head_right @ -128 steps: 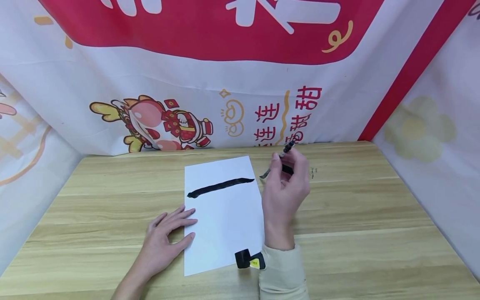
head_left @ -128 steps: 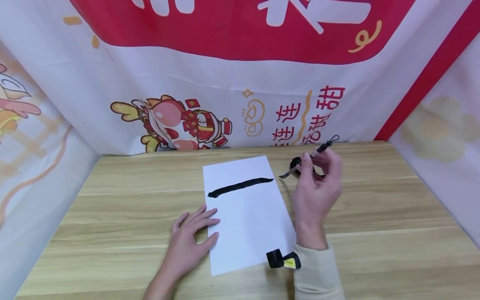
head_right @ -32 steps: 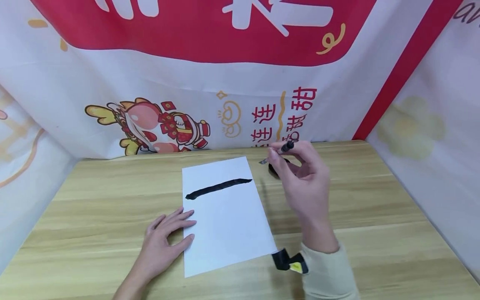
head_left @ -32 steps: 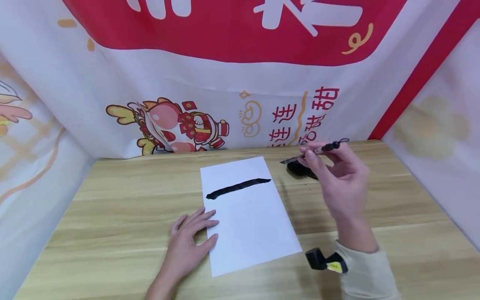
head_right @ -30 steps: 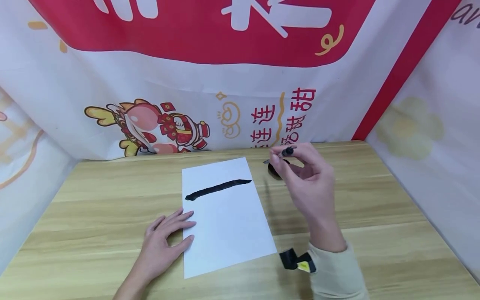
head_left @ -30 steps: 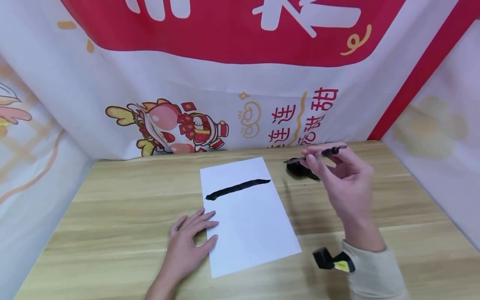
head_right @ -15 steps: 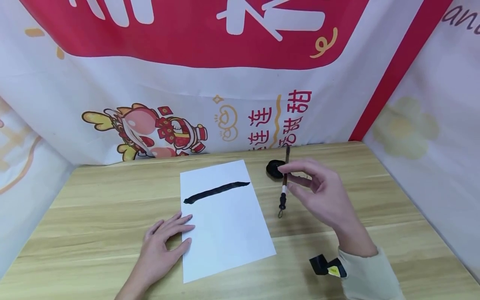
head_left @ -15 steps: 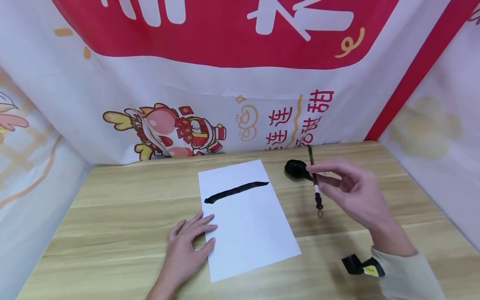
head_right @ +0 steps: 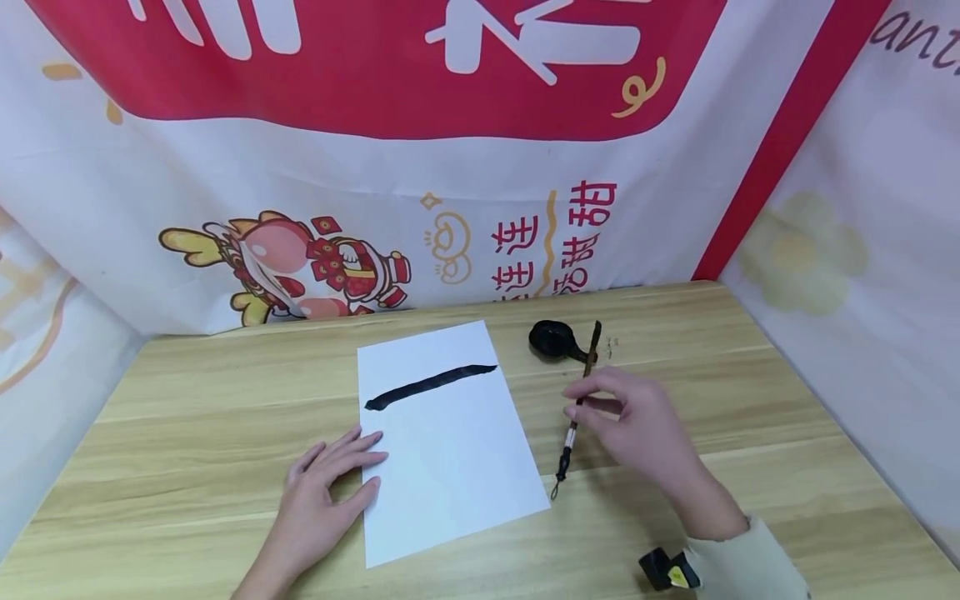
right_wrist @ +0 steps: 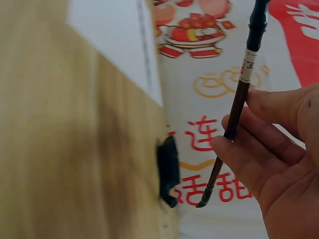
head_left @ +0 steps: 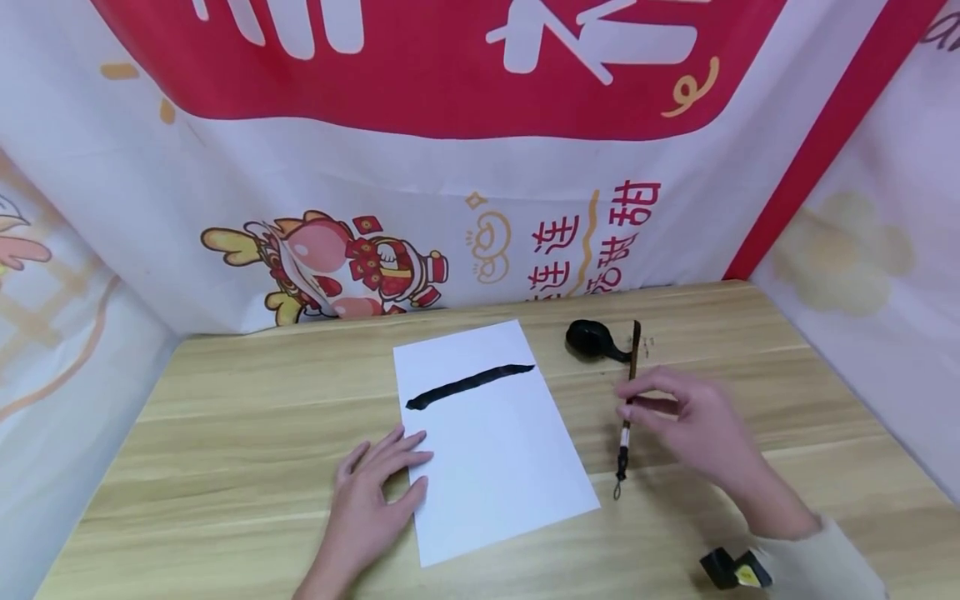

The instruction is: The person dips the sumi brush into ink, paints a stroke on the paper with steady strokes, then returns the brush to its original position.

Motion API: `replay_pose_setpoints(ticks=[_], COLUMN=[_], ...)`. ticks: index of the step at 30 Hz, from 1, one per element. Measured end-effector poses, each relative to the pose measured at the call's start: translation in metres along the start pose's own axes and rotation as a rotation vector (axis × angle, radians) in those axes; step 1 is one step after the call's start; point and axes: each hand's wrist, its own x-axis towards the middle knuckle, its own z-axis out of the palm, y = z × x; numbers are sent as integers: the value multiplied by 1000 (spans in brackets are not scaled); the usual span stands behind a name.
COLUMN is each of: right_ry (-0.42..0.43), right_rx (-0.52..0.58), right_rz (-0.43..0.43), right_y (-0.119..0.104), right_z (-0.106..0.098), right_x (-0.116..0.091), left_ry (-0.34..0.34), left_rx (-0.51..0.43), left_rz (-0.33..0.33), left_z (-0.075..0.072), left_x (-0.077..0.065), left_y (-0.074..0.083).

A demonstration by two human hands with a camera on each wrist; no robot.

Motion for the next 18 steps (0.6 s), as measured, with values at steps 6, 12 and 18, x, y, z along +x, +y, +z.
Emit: replay_pose_setpoints(ticks=[6, 12, 18], right_ry=[-67, -127, -125], right_rx=[-95, -120, -161], right_rz=[-53, 2, -38], right_y=[9, 11, 16], right_z=[11, 18, 24], right_x=[-6, -11, -13], left_ry=[13, 4, 7], left_rx=[-3, -24, -23], left_rz=[12, 5, -7], left_z=[-2, 0, 1], left_x=[2, 0, -2], left_y=[-3, -5, -4])
